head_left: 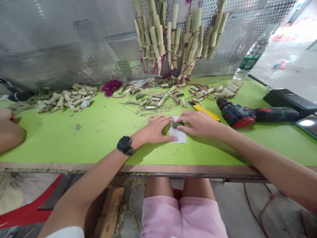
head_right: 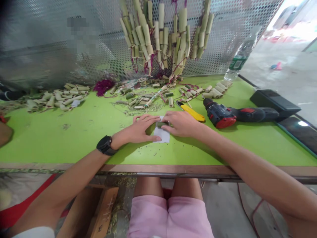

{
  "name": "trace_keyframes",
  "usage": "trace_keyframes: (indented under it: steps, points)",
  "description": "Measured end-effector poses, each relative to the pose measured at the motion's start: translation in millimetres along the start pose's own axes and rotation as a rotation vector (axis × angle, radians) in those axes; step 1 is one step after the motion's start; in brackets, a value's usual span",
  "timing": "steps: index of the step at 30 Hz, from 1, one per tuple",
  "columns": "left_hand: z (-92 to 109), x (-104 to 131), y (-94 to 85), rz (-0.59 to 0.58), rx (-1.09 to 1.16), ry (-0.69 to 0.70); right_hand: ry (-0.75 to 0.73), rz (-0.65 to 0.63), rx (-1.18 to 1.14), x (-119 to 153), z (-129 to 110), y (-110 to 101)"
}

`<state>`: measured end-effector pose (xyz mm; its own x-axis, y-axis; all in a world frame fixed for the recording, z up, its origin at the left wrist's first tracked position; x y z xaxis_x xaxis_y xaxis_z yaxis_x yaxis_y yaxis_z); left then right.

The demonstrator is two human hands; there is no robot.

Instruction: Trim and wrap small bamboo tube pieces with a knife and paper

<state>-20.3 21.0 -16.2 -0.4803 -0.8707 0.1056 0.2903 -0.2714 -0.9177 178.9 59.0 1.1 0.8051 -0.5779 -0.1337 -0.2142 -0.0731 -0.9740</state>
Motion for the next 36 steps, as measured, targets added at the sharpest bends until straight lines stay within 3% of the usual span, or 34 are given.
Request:
trace_keyframes:
  steps: [3, 9, 15, 21, 27, 33, 36]
  points:
    - [1, 0, -0.5, -0.003, -0.01, 0.016, -0.091, -0.027, -0.055, 2, -6, 0]
    - [3, 1, -3.9, 0.0, -0.047, -0.024, 0.062, 0.019, 0.082, 0, 17, -5]
    - [1, 1, -3.0, 0.0, -0.051, -0.004, -0.081, -0.032, -0.03, 4, -7, -2]
    - [-1, 1, -2.3, 0.005, -0.046, -0.023, 0.09, -0.001, 0.134, -1, 15, -4]
    - [4, 4, -4.3, -0.02, -0.048, -0.027, -0.105, -0.019, -0.033, 3, -4, 2]
    - [4, 5, -3.8, -0.043, -0.081, -0.062, 0.044, 0.002, 0.101, 0, 16, -4]
    - [5, 5, -2.8, -0.018, -0.09, -0.038, -0.034, -0.007, 0.071, 3, 3, -2]
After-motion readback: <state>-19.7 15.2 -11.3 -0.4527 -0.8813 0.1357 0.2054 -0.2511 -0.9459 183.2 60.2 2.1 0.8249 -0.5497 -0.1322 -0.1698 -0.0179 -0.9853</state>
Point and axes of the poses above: each hand's wrist, its own x-axis away from the middle knuckle, its own y-axis out of the palm, z = x × y, the point moved 4 cm from there along -x, towards the middle knuckle
